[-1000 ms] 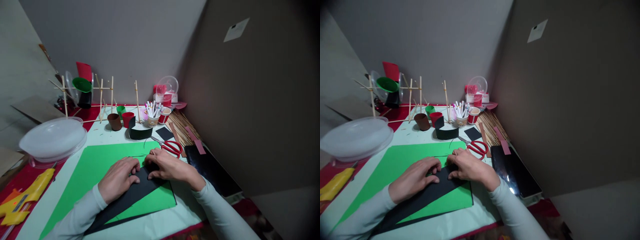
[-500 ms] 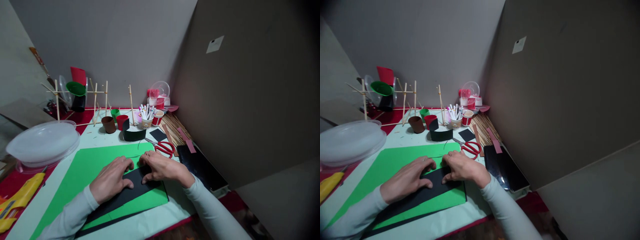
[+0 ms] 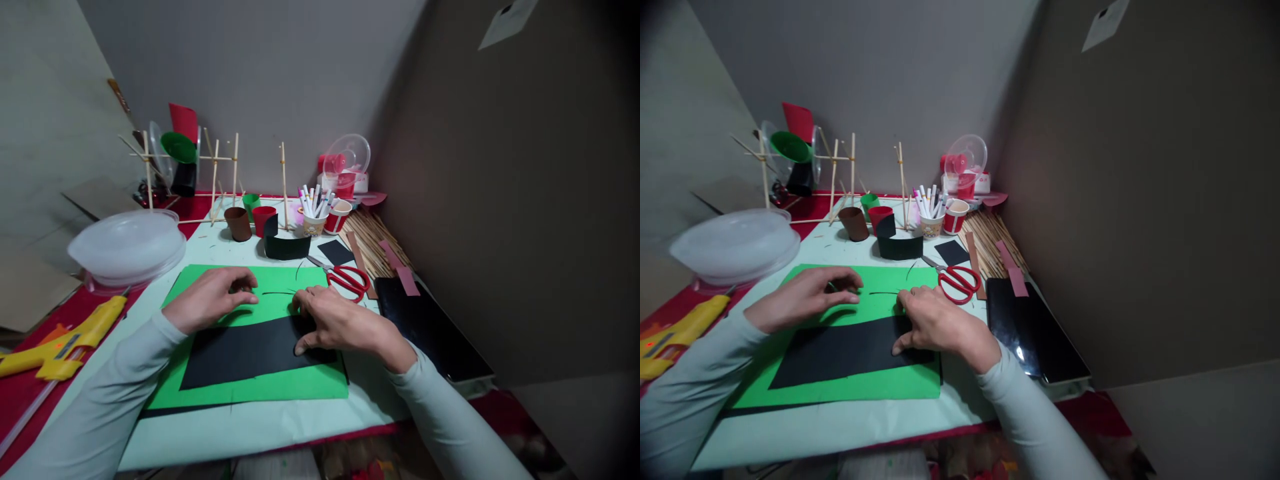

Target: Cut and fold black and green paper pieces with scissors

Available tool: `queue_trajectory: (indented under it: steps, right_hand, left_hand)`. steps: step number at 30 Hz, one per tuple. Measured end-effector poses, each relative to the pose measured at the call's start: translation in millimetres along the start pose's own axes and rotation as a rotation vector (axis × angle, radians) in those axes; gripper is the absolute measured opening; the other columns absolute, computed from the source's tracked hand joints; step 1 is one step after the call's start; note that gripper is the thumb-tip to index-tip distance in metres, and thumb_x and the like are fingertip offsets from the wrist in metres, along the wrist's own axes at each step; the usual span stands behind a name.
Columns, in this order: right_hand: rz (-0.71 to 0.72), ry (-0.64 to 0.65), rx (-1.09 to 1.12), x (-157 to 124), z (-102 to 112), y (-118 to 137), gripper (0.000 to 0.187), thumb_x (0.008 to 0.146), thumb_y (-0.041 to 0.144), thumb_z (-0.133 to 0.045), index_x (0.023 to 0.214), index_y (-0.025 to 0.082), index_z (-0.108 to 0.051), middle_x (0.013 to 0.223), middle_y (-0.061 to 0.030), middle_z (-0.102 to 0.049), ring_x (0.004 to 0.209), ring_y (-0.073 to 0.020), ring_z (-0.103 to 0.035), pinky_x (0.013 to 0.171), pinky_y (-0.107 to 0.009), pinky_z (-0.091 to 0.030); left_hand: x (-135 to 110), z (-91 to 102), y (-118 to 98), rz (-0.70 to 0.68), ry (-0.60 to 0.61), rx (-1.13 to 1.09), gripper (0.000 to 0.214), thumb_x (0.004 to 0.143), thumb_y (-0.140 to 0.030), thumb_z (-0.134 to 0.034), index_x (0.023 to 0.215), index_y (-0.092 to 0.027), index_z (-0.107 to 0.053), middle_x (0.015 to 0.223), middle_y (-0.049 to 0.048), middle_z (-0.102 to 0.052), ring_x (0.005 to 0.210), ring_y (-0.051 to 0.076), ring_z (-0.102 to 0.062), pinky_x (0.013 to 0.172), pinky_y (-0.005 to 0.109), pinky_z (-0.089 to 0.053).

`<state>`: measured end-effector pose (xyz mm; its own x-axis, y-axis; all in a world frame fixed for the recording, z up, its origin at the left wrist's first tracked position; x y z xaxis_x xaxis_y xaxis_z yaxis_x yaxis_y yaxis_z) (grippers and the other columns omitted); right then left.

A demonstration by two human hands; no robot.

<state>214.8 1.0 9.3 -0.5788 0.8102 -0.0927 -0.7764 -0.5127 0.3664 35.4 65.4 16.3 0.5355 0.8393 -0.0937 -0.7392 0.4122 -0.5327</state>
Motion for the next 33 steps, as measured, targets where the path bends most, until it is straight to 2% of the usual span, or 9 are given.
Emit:
queue_trajectory:
  steps: [4, 7, 11, 15, 20, 23, 25, 28, 33]
  right_hand:
    - [0.02, -0.001, 0.013, 1, -1, 0, 0.049, 0.072, 0.048, -0.085, 0.097, 0.016, -0.057, 0.095, -0.0067, -0.058, 0.089, -0.0243, -0.054, 0.073, -0.032, -0.044]
    - [0.042, -0.018, 0.016, 1, 0, 2, 0.054, 0.071, 0.046, -0.086, 0.107, 0.016, -0.058, 0.103, -0.0087, -0.057, 0.096, -0.0256, -0.053, 0.079, -0.033, -0.045]
    - [0.06, -0.003, 0.028, -1, 1, 6, 0.048, 0.075, 0.041, -0.084, 0.109, 0.017, -0.059, 0.106, -0.0088, -0.057, 0.097, -0.025, -0.054, 0.078, -0.033, -0.046]
    - [0.068, 0.041, 0.057, -3, 1, 10, 0.04, 0.077, 0.037, -0.083, 0.103, 0.016, -0.06, 0.102, -0.0076, -0.06, 0.091, -0.0226, -0.057, 0.075, -0.031, -0.047]
    - [0.071, 0.095, 0.089, -2, -2, 12, 0.043, 0.073, 0.038, -0.086, 0.101, 0.017, -0.061, 0.098, -0.0053, -0.06, 0.091, -0.0212, -0.058, 0.074, -0.029, -0.048]
    - [0.074, 0.056, 0.088, -2, -2, 13, 0.055, 0.073, 0.04, -0.086, 0.114, 0.018, -0.058, 0.111, -0.0077, -0.056, 0.1, -0.0235, -0.055, 0.082, -0.032, -0.049]
    - [0.077, 0.047, 0.076, -4, -3, 15, 0.058, 0.074, 0.038, -0.085, 0.119, 0.018, -0.055, 0.113, -0.0087, -0.055, 0.101, -0.0239, -0.054, 0.084, -0.033, -0.049]
    - [0.075, 0.096, 0.068, -6, -7, 19, 0.048, 0.075, 0.036, -0.085, 0.109, 0.018, -0.057, 0.104, -0.0066, -0.057, 0.09, -0.0216, -0.055, 0.075, -0.03, -0.048]
    - [0.129, 0.102, 0.056, -6, -4, 24, 0.029, 0.081, 0.033, -0.08, 0.095, 0.018, -0.059, 0.095, -0.0041, -0.059, 0.085, -0.0198, -0.055, 0.072, -0.029, -0.045]
  left_hand:
    - [-2, -12.9, -9, -0.064, 0.086, 0.06, 0.037, 0.079, -0.043, -0.062, 0.106, -0.018, -0.068, 0.1, 0.0077, -0.068, 0.095, 0.026, -0.062, 0.083, 0.035, -0.044]
    - [-4, -17.7, -8, -0.071, 0.064, 0.124, 0.042, 0.075, -0.037, -0.066, 0.114, -0.021, -0.067, 0.103, 0.0077, -0.064, 0.101, 0.028, -0.061, 0.086, 0.036, -0.045]
    - [-8, -9.1, 12, 0.011, 0.001, 0.156, 0.051, 0.072, -0.037, -0.069, 0.12, -0.022, -0.066, 0.102, 0.0085, -0.061, 0.102, 0.032, -0.06, 0.086, 0.04, -0.045]
    - [-10, 0.7, 21, 0.005, -0.022, 0.172, 0.046, 0.071, -0.036, -0.068, 0.115, -0.022, -0.067, 0.097, 0.0074, -0.061, 0.099, 0.032, -0.062, 0.083, 0.039, -0.046]
    - [-5, -5.9, 4, -0.034, -0.042, 0.262, 0.033, 0.08, -0.033, -0.064, 0.11, -0.02, -0.067, 0.102, 0.0115, -0.062, 0.103, 0.034, -0.058, 0.088, 0.043, -0.044]
    - [-1, -23.0, -16, -0.195, -0.025, 0.226, 0.035, 0.087, -0.03, -0.059, 0.12, -0.02, -0.064, 0.12, 0.0136, -0.06, 0.114, 0.033, -0.052, 0.097, 0.043, -0.04]
    - [1, -33.4, -25, -0.292, -0.016, 0.18, 0.028, 0.09, -0.027, -0.055, 0.115, -0.02, -0.065, 0.119, 0.0126, -0.061, 0.111, 0.031, -0.052, 0.095, 0.042, -0.04]
    - [4, -38.0, -26, -0.286, -0.029, 0.08, 0.012, 0.089, -0.022, -0.054, 0.089, -0.019, -0.065, 0.1, 0.0091, -0.061, 0.099, 0.027, -0.055, 0.085, 0.038, -0.043]
    - [2, -26.8, -29, -0.255, 0.055, -0.132, 0.023, 0.09, -0.03, -0.05, 0.076, -0.02, -0.067, 0.083, 0.0049, -0.062, 0.084, 0.022, -0.058, 0.078, 0.033, -0.043]
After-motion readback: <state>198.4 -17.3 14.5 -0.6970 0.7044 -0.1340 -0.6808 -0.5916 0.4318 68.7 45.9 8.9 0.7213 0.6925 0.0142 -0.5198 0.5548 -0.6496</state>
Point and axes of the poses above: each hand's wrist, its own x-axis towards the middle knuckle, its own z-axis out of the back of the hand, y = z × x, the point moved 6 cm from there along x, towards the middle knuckle
